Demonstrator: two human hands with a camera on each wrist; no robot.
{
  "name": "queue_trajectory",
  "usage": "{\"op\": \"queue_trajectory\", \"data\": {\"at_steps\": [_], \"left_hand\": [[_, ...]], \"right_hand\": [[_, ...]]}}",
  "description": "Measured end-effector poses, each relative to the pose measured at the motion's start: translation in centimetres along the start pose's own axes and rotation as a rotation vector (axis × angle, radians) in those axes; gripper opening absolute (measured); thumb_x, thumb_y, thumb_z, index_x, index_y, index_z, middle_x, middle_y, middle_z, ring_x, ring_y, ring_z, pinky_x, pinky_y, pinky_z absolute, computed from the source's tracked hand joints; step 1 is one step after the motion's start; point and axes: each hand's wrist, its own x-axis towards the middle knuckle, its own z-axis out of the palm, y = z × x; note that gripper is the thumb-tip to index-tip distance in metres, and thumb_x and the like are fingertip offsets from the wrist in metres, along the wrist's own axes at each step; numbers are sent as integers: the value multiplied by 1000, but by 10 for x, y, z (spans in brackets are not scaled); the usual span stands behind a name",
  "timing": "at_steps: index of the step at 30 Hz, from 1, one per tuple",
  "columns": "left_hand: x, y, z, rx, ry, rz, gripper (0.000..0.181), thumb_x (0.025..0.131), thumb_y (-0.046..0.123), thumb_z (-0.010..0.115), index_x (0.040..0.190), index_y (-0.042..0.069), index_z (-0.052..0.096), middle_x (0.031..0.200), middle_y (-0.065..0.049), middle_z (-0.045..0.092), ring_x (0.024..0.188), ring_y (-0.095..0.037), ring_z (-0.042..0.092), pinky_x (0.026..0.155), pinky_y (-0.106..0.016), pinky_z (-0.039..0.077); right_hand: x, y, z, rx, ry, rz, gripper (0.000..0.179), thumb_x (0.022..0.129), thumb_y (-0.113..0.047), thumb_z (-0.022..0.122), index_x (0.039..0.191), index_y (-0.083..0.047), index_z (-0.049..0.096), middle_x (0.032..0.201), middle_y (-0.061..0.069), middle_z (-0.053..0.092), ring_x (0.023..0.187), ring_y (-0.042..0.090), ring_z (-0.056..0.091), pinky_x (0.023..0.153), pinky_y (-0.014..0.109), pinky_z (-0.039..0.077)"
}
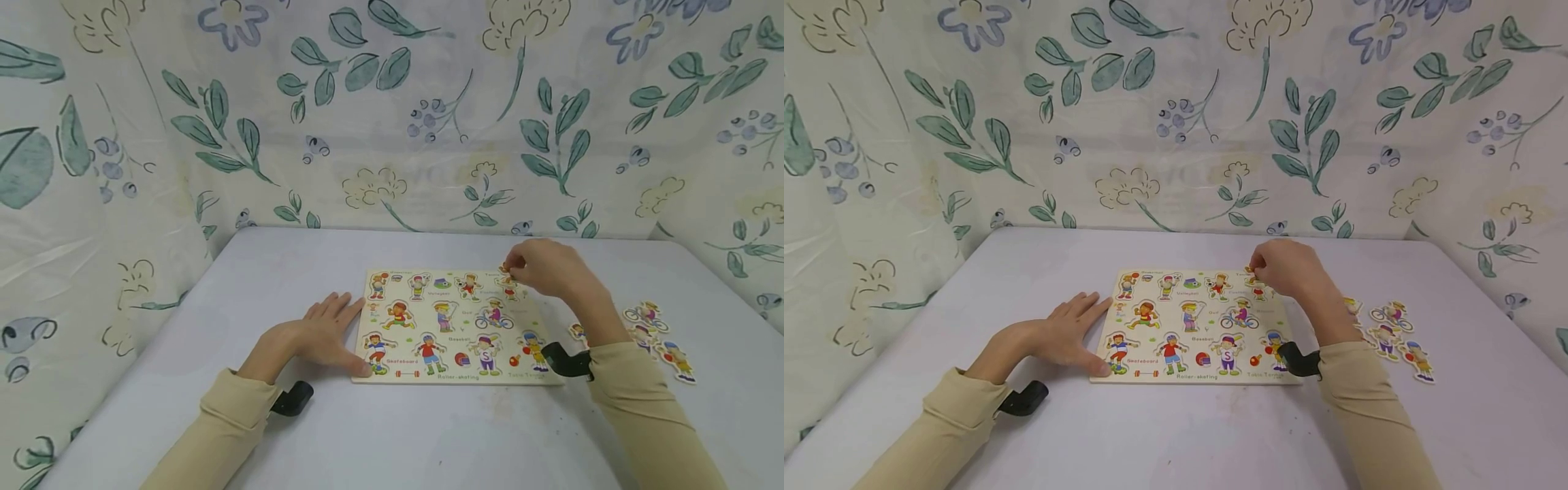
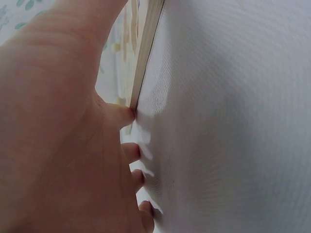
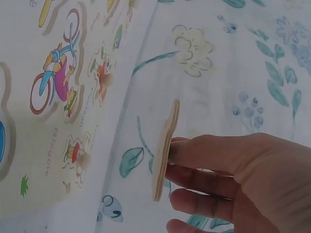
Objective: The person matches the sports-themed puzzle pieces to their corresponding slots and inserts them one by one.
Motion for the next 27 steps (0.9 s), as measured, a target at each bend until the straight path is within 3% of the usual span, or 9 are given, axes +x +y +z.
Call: {"op": "queue_trajectory", "data": {"at_steps": [13,27], "left_hand": [[3,-2,1,1,-7,9,121,74,67,74,159,8,11,165,-20,4,151,-41,-2,122,-58,6],[4,-1,-1,18,-13,5,121,74,67,73,159,8,11,165,-20,3,151,-41,-2,121,-59,6]], "right_hand": [[6,-29,17,-86,52,-103,15,94,-11,65,103,-9,76,95,4,70,84,21,61,78,40,54],[11,-74,43,-92,96,-237,14,94,-13,66,100,-14,79,90,-1,64,82,18,53,68,32,47]]}}
